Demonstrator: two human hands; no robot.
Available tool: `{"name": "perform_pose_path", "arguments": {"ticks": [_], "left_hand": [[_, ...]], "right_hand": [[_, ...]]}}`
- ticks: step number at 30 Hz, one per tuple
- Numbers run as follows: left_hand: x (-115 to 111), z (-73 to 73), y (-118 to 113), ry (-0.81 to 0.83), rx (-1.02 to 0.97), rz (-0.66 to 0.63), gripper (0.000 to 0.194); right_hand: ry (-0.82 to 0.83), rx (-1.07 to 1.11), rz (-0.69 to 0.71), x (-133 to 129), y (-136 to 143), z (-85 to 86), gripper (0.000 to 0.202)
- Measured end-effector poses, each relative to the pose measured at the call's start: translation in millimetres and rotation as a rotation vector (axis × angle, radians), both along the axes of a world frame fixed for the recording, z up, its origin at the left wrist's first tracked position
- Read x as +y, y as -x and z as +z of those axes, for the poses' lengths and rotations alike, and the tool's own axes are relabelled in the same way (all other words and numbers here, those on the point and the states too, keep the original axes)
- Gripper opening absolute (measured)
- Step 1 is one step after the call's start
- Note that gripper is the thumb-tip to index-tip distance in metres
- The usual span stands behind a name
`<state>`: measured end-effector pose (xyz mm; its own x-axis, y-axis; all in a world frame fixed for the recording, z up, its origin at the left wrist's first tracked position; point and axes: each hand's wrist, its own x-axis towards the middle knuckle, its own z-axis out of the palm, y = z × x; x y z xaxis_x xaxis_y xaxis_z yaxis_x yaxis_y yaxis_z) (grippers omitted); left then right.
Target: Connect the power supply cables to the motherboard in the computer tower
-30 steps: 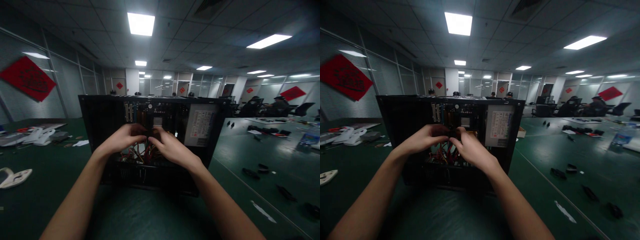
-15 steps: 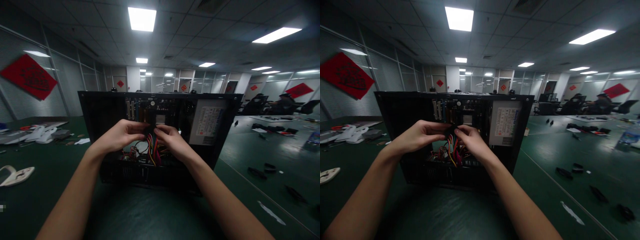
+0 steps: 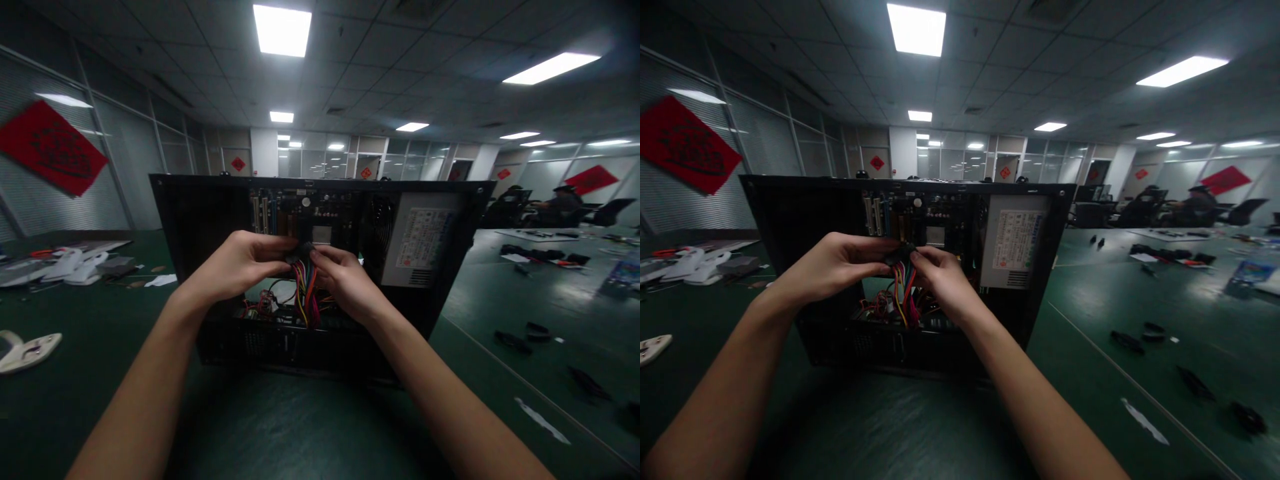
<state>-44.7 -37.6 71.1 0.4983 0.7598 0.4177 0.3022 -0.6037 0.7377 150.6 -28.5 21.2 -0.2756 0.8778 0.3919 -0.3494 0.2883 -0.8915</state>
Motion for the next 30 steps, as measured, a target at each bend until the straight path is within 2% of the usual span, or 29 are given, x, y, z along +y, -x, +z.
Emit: {"name": "perform_pose_path", "arguments": {"ticks": [5,13,15,16,18,20,22,24,27,30], "left_hand": [[-0.6,1.0,-1.4,-0.064,0.011,0.008,0.051],[-4.0,2.9,5.5,-0.147,0.187,-0.074,0.054],[-4.7,3.7,7.7,-0.14,0.189,-0.084,0.054],[-4.9,4.2,9.2,-0.135,0.181,-0.082,0.055],[-4.3,5.2,13.1,-0.131,0.166,-0.062,0.055],[-2.4,5.7,17.6,-0.144,0.172,-0.035,0.055],[0.7,5.3,21.4,-0.157,0.196,-0.025,0.053],[4.3,3.9,23.2,-0.163,0.228,-0.04,0.053],[9.7,0.0,21.7,-0.147,0.283,-0.095,0.054],[13.0,-4.3,16.9,-0.128,0.322,-0.13,0.055]], "right_hand": [[0.022,0.056,0.017,-2.4,-0.6,0.4,0.032],[0.051,-0.045,0.073,-8.0,-1.3,0.6,0.037],[0.032,-0.071,-0.002,-11.2,-3.9,-7.1,0.043],[-0.001,-0.108,-0.09,-14.3,-6.6,-14.0,0.044],[-0.146,-0.286,-0.346,-23.5,-15.0,-33.8,0.044],[-0.419,-0.64,-0.623,-34.7,-26.0,-58.4,0.039],[-0.704,-1.003,-0.817,-43.0,-37.3,-82.0,0.033],[-0.987,-1.239,-0.958,-44.1,-46.9,-99.0,0.035],[-1.328,-1.309,-1.074,-31.4,-57.7,-109.9,0.05],[-1.433,-1.244,-1.112,-11.8,-66.5,-111.1,0.053]]}}
